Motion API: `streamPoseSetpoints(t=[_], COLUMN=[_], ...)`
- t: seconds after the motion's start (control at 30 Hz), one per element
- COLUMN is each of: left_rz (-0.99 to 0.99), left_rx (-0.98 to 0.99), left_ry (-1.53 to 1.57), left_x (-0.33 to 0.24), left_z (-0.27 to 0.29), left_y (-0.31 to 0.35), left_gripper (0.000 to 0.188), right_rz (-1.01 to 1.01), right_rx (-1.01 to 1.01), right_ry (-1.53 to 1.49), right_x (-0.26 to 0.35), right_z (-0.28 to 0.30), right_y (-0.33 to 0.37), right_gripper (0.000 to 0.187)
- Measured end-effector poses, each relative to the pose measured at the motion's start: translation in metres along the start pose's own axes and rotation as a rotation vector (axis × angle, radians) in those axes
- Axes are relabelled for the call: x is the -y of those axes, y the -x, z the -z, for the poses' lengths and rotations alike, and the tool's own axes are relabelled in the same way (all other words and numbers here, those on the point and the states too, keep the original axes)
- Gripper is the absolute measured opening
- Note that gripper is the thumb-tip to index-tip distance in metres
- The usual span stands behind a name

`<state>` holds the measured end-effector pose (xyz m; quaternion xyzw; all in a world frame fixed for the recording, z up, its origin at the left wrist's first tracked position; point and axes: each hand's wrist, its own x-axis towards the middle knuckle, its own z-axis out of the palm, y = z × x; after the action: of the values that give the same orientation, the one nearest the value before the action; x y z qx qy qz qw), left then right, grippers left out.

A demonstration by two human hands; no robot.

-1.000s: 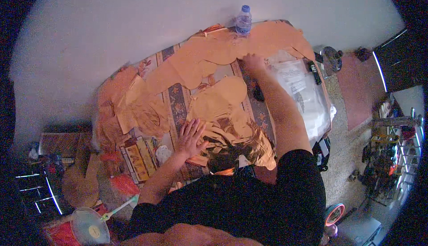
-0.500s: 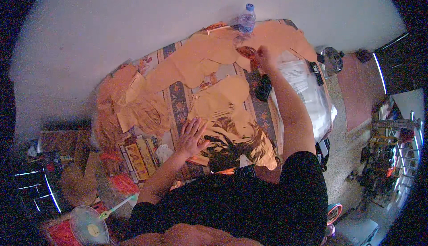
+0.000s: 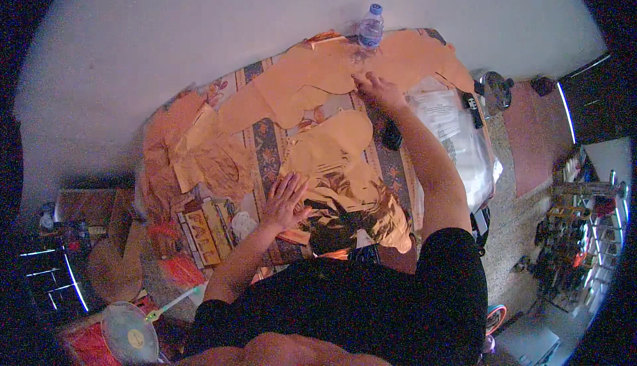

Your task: Packaging copper-toned foil sheets and organizing various paper cutouts at a desk.

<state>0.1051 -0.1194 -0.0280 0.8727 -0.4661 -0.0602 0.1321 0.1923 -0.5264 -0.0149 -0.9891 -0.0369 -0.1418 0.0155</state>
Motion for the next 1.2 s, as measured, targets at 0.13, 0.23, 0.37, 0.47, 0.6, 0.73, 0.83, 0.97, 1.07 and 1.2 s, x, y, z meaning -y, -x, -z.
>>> streamPoseSetpoints(t=[0.13, 0.23, 0.37, 0.47, 0.6, 0.73, 0.83, 0.97, 1.07, 1.2], left_rz=[0.006, 0.003, -0.001, -0.007, -0.018, -0.009, -0.027, 0.002, 0.0, -0.002], left_rx=[0.027, 0.025, -0.001, -0.006, -0.067, -0.055, -0.031, -0.036, -0.038, -0.019], left_ry=[-0.008, 0.004, 0.006, 0.0, 0.012, 0.021, 0.031, 0.027, 0.032, 0.008], left_x=[0.0, 0.0, 0.001, 0.002, 0.003, 0.001, -0.002, 0.001, 0.001, 0.001], left_z=[0.0, 0.001, -0.001, -0.003, -0.004, 0.0, -0.001, -0.002, -0.004, -0.003], left_y=[-0.001, -0.002, -0.001, -0.002, -0.001, -0.002, -0.006, 0.001, 0.0, -0.001], left_gripper=[0.067, 0.067, 0.067, 0.066, 0.065, 0.065, 0.065, 0.065, 0.065, 0.065], right_rz=[-0.012, -0.16, -0.281, -0.279, -0.174, -0.385, -0.827, -0.705, -0.806, -0.853], right_rx=[0.145, 0.168, 0.041, 0.045, 0.251, 0.088, -0.346, -0.246, -0.169, -0.134], right_ry=[0.038, -0.059, -0.15, -0.071, 0.135, -0.01, -0.773, -1.06, -1.293, -1.601], right_x=[-0.001, 0.001, 0.012, 0.009, 0.007, -0.016, -0.044, -0.03, -0.031, -0.028], right_z=[0.003, 0.0, -0.006, -0.016, -0.029, -0.05, -0.069, -0.034, -0.028, -0.024], right_y=[0.002, 0.007, 0.006, 0.005, -0.001, -0.002, 0.006, -0.012, -0.014, -0.013], right_gripper=[0.019, 0.016, 0.018, 0.021, 0.022, 0.012, 0.011, 0.021, 0.023, 0.024])
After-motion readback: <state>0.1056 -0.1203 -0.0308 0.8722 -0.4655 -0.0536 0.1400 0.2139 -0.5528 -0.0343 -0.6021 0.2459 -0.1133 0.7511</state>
